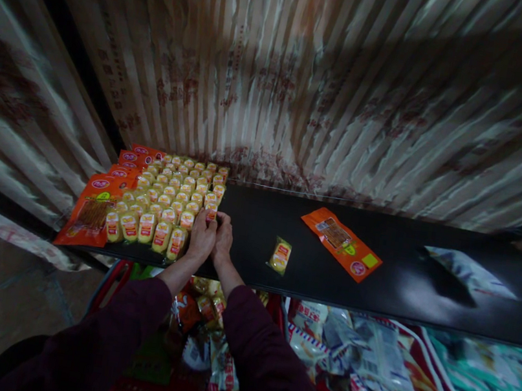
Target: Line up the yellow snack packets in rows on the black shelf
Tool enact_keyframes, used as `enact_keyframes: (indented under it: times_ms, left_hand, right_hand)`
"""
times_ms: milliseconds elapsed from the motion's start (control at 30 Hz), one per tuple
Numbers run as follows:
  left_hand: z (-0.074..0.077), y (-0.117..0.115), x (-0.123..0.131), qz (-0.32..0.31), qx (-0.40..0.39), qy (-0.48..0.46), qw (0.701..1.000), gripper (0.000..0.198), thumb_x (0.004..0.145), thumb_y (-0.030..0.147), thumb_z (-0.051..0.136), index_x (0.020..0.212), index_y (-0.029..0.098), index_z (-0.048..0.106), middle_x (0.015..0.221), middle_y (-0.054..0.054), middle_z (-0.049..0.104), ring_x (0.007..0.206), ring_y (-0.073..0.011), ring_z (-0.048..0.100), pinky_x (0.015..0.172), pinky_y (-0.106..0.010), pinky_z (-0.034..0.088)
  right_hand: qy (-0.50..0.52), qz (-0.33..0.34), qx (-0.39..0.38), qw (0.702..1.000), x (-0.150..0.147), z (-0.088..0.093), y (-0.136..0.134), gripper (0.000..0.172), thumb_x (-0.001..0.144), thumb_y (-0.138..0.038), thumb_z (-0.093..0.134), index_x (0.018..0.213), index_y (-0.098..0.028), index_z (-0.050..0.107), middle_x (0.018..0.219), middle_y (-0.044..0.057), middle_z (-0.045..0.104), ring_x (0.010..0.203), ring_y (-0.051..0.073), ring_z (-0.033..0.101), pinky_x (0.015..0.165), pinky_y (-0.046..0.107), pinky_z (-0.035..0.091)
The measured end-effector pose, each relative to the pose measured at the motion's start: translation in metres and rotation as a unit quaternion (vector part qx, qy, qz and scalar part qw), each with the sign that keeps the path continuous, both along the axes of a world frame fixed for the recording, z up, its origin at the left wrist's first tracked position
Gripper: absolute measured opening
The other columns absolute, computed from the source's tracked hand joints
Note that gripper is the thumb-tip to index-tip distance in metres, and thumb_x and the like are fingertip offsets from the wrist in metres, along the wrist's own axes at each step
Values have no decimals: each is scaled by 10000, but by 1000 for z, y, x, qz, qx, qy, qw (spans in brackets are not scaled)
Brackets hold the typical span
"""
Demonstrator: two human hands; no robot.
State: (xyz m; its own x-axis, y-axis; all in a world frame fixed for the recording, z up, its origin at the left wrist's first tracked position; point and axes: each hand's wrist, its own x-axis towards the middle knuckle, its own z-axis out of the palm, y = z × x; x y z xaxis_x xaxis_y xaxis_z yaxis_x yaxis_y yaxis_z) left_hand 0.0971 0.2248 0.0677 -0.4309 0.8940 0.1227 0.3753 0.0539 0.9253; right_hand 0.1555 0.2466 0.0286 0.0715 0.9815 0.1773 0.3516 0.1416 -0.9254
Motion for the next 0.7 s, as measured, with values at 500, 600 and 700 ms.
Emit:
enact_keyframes:
  times_ms: [500,600,700]
  left_hand:
    - [-5,3,8,16,2,-11,1000,461,809,123,394,1267,106,443,1369,-156,460,1343,-230,332,1125,-384,260]
    - [2,2,8,15,6,-8,1000,440,831,164,404,1268,135,443,1350,-137,485,1329,-218,355,1117,-371,270]
    - [6,4,9,21,-3,-16,1000,429,860,256,422,1270,133,445,1338,-153,492,1292,-228,407,1094,-366,307]
  right_hand:
    - [-30,6,16,999,8,-8,9,420,721,-275,543,1137,-224,567,1126,63,641,1033,224,565,943,396,430]
    - [-21,-4,24,999,8,-9,12,408,732,-299,540,1131,-223,577,1125,67,639,1046,230,556,942,395,431]
    - [15,-12,24,1000,6,-9,18,405,789,-345,493,1169,-218,558,1157,72,627,1074,224,553,956,393,428]
